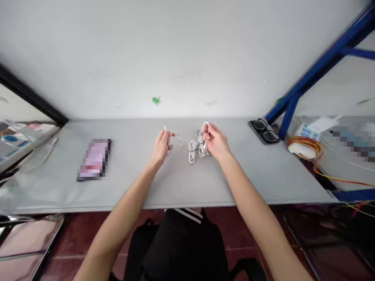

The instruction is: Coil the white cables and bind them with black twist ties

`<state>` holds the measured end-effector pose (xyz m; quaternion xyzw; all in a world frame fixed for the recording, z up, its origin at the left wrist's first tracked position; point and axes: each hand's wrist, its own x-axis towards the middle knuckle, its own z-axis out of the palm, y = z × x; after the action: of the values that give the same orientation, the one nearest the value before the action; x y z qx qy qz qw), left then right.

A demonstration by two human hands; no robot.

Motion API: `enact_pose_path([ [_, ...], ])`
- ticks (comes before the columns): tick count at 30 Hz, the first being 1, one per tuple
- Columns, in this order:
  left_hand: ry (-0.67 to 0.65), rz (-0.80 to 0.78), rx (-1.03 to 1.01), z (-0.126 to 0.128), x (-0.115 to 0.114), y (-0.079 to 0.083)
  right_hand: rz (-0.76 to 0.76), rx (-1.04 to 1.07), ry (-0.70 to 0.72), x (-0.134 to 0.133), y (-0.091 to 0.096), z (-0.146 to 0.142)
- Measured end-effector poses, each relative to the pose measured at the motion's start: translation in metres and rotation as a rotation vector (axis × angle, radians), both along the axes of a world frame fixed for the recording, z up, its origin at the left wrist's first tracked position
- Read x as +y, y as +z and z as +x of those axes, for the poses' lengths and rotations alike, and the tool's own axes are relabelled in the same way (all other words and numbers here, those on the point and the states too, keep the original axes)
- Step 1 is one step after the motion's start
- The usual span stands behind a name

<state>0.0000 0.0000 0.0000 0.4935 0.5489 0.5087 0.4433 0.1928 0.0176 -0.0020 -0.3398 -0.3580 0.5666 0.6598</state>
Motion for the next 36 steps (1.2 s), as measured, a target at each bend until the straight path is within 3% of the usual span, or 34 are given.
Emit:
enact_pose_path([
  [8, 0.121, 0.278, 0.281, -0.013, 0.007, -0.001, 0.109, -0.271, -0.150, -0.004, 0.003, 0.004],
  [14, 0.161, 0.177, 0.205, -0.023, 0.009, 0.001, 0.080, -0.222, -0.186, -0.005, 0.009, 0.014],
  [20, 0.154, 0.275, 0.330, -0.031, 0.009, 0.003, 0.119, -0.232, -0.149, -0.002, 0.014, 0.021],
  [25, 0.067, 0.200, 0.171, -0.033, 0.014, 0.002, 0.099, -0.198, -0.162, 0.002, 0.010, 0.022],
  [31, 0.026, 0.155, 0.035, -0.034, 0.013, 0.008, 0.092, -0.377, -0.200, 0.005, 0.003, 0.027],
  [36, -0.090, 0.031, -0.125, -0.034, 0.008, 0.013, 0.057, -0.328, -0.205, 0.005, 0.003, 0.031],
])
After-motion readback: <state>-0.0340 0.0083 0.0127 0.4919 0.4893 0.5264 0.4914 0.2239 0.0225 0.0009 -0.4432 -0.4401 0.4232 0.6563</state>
